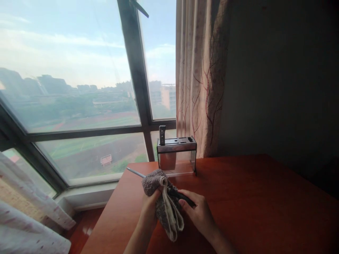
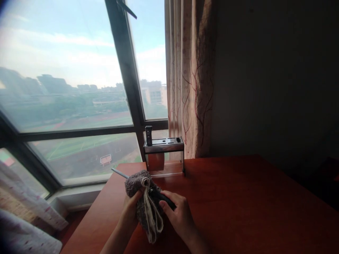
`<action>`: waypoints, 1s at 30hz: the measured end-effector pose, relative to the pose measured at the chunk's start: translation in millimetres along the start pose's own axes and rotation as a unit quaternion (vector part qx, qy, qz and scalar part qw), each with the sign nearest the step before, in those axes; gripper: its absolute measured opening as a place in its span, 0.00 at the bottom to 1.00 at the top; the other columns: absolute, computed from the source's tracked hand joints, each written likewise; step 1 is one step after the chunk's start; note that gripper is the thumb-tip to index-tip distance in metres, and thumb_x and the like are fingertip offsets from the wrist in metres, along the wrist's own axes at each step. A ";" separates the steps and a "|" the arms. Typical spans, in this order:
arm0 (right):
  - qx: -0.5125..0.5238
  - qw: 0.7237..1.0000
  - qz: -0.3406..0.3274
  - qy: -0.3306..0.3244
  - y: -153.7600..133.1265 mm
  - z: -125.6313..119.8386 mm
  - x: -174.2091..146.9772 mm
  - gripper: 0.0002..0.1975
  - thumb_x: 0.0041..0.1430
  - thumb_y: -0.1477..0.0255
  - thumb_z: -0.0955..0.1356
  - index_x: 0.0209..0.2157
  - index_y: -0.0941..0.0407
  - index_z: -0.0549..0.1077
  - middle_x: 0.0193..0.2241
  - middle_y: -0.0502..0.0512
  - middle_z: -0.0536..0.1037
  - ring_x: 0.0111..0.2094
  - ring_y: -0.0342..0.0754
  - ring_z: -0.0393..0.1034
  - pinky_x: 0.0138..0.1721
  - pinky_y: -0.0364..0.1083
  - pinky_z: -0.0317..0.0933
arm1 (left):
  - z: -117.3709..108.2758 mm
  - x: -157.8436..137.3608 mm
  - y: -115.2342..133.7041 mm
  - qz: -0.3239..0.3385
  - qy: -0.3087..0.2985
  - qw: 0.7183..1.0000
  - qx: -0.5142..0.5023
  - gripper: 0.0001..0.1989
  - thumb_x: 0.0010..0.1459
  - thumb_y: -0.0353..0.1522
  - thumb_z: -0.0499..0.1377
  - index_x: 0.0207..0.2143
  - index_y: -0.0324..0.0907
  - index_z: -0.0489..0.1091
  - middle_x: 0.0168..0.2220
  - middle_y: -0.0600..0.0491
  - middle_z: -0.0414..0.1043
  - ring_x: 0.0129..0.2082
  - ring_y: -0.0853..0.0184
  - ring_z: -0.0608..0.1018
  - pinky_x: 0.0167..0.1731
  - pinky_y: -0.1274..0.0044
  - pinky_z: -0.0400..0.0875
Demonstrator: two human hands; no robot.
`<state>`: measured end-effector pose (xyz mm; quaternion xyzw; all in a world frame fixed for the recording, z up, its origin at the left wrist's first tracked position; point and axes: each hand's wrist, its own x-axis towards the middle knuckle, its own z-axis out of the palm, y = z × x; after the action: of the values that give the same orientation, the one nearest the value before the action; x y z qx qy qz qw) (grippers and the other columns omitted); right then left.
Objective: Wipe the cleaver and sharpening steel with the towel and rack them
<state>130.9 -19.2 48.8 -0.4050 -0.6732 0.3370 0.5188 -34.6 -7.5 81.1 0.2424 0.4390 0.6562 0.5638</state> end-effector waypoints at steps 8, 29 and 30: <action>-0.062 0.996 -0.066 -0.012 2.7 -8.3 0.9 0.14 0.62 0.65 0.66 0.47 0.51 0.76 0.35 0.54 0.79 0.35 0.48 0.75 0.36 0.43 0.67 | -13.0 13.9 3.7 0.013 0.009 0.999 -0.036 0.17 0.41 0.33 0.70 0.34 0.36 0.74 0.25 0.53 0.78 0.22 0.64 0.79 0.25 0.76 0.76; 0.114 0.986 0.102 0.066 6.5 -34.6 5.0 0.18 0.58 0.56 0.67 0.34 0.58 0.76 0.14 0.46 0.67 0.16 0.42 0.60 0.19 0.40 0.53 | -27.9 26.1 28.7 0.000 0.039 0.993 -0.108 0.17 0.43 0.31 0.67 0.37 0.37 0.71 0.25 0.51 0.78 0.24 0.59 0.81 0.23 0.73 0.78; 0.117 0.986 0.103 0.064 6.4 -33.0 4.8 0.18 0.58 0.56 0.67 0.34 0.58 0.76 0.15 0.46 0.67 0.17 0.41 0.60 0.19 0.40 0.53 | -27.8 26.1 27.4 -0.006 0.038 0.993 -0.111 0.16 0.44 0.31 0.67 0.37 0.37 0.71 0.25 0.51 0.78 0.24 0.59 0.81 0.23 0.73 0.78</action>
<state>163.6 -11.0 53.0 -0.4293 -0.5493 0.4385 0.5672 -78.1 9.6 85.9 0.1508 0.3862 0.7064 0.5737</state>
